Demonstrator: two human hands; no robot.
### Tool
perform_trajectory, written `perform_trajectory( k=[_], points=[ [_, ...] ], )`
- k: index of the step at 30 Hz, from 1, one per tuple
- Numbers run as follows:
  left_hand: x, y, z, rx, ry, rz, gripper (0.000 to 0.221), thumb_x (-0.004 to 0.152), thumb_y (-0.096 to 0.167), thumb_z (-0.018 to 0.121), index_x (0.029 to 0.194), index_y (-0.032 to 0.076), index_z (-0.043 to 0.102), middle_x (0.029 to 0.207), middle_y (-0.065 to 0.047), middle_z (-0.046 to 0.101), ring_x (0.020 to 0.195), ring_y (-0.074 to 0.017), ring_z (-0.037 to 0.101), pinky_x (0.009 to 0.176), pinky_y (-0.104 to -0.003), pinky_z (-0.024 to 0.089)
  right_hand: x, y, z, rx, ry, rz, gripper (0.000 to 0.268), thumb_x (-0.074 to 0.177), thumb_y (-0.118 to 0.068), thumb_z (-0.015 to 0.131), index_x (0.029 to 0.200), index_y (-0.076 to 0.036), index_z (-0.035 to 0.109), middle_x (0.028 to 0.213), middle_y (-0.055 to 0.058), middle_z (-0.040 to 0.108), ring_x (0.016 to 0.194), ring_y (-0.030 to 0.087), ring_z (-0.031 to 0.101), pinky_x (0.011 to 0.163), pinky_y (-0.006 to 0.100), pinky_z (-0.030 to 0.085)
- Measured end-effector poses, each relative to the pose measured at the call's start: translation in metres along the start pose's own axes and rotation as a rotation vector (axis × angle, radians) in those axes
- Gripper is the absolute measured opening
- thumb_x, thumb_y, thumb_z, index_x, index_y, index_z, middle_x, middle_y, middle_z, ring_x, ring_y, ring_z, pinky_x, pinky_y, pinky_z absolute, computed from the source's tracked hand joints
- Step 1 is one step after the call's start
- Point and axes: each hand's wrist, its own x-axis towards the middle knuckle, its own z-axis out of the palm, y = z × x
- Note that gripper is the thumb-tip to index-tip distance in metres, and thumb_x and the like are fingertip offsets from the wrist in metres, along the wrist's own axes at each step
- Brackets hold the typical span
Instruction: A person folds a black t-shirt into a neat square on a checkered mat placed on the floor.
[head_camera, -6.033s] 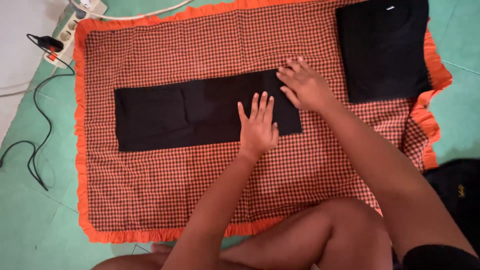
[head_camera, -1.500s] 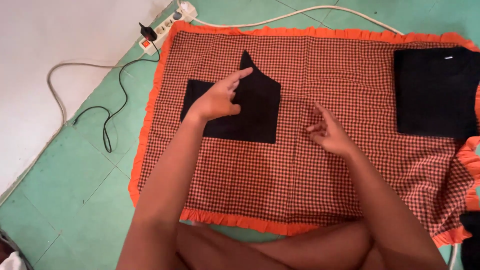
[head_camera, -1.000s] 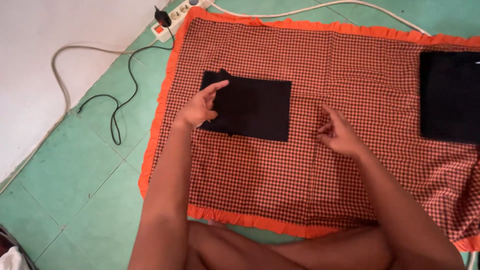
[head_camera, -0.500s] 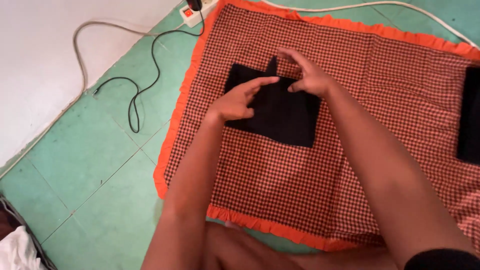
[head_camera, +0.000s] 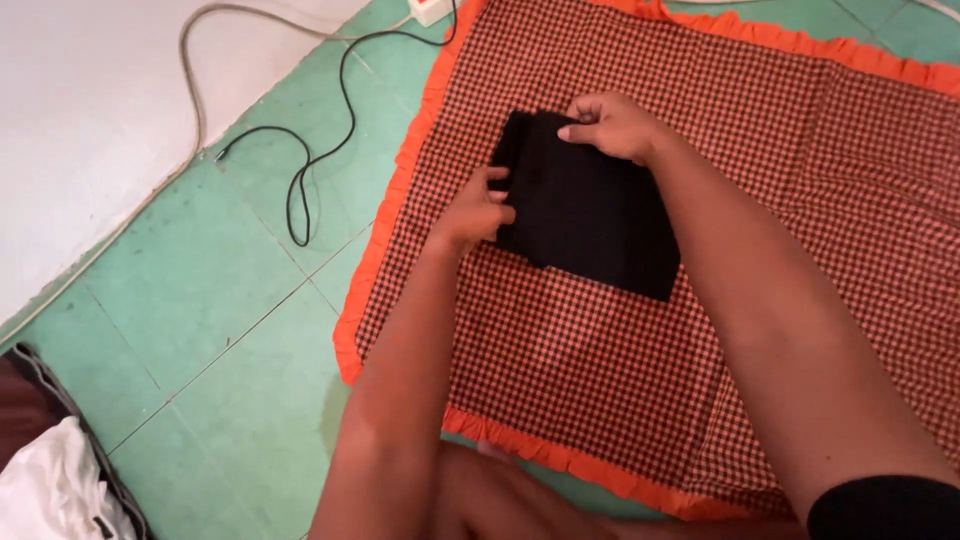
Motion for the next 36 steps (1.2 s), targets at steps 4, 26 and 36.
perform_trajectory(
  k=[4,26,36],
  points=[
    [-0.041,0.037,0.014,0.177,0.170,-0.110,0.027,0.086,0.026,0.077,0.073,0.014,0.057,0.092,-0.002,0.067,0.094,-0.0218,0.071,0.072,-0.040,0.055,-0.006,-0.012,0.010,-0.036,0.020,-0.008,0.021,0.106,-0.020,0.065,0.087,-0.017,0.059,0.082,-0.005,0.059,0.072,0.009,0.055,0.065,0.028,0.047],
    [-0.033,-0.028,0.087,-1.014,0.594,-0.247,0.032,0.102,0.021,0.059,0.133,0.016,0.053,0.130,-0.014,0.067,0.105,-0.0311,0.070,0.074,-0.041,0.059,0.020,-0.009,0.023,-0.164,0.136,-0.089,0.009,0.107,-0.019,0.064,0.106,-0.015,0.072,0.102,0.001,0.071,0.091,0.018,0.067,0.076,0.036,0.054],
    [-0.025,-0.032,0.095,-0.992,0.772,-0.331,0.049,0.093,0.009,0.071,0.140,0.011,0.057,0.135,-0.012,0.065,0.098,-0.0248,0.068,0.076,-0.036,0.062,0.040,0.007,0.029,-0.273,0.207,-0.046,0.007,0.108,-0.021,0.063,0.103,-0.018,0.067,0.098,0.000,0.067,0.088,0.018,0.060,0.077,0.037,0.047]
  ],
)
